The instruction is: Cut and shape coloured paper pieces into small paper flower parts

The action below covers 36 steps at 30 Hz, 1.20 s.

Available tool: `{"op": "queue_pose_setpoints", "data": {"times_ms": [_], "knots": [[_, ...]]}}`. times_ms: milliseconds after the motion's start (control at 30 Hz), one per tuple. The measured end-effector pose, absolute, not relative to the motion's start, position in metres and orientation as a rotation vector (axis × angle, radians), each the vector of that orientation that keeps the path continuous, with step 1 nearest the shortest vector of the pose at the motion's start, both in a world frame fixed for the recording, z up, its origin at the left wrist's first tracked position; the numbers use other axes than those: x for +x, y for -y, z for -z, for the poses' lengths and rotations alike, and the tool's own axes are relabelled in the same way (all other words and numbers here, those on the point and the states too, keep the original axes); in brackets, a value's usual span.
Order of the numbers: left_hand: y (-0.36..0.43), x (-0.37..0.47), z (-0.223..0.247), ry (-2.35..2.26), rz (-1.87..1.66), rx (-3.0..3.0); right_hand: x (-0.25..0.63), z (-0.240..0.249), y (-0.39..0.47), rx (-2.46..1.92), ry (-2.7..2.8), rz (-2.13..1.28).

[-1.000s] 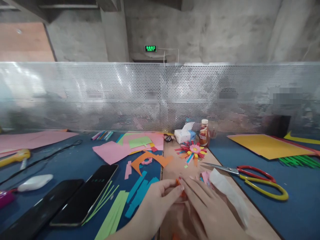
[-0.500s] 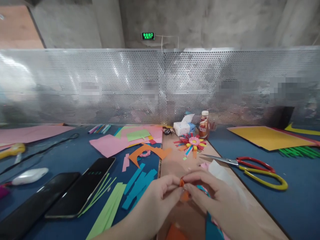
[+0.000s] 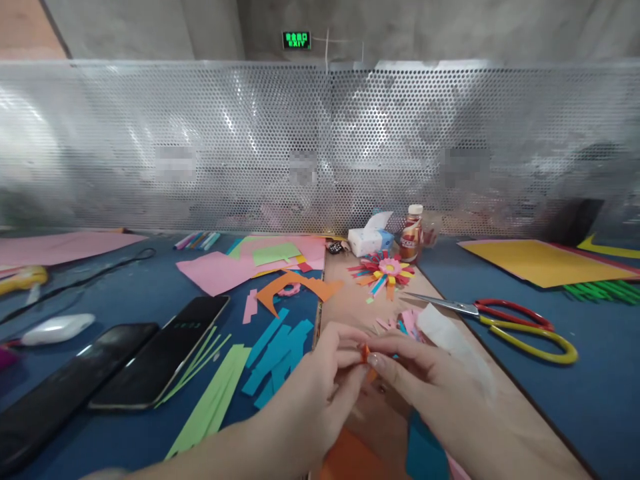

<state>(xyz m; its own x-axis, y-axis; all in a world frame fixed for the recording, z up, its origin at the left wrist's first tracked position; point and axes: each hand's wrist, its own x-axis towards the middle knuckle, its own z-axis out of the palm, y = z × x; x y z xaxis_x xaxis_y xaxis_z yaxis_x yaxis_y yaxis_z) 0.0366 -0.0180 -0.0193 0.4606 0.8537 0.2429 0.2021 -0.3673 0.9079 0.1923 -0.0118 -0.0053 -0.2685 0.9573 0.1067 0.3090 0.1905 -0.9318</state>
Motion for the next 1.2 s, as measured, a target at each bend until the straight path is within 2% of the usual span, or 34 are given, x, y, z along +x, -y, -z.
{"op": "queue_pose_setpoints", "data": {"times_ms": [200,367,633,1200], "knots": [[0.020,0.035,0.010,-1.042,-0.866,1.935,0.191,0.009,0.011,-1.185,1.633,-1.105],[0.015,0.035,0.015,-1.005,-0.911,1.794,0.190,0.009,0.009,-1.225,1.513,-1.178],[0.012,0.038,0.012,-1.037,-0.859,1.626,0.186,0.022,0.016,-1.207,1.191,-1.442],[0.014,0.037,0.014,-1.201,-0.780,1.905,0.181,0.025,0.013,-1.111,1.086,-1.551]]}}
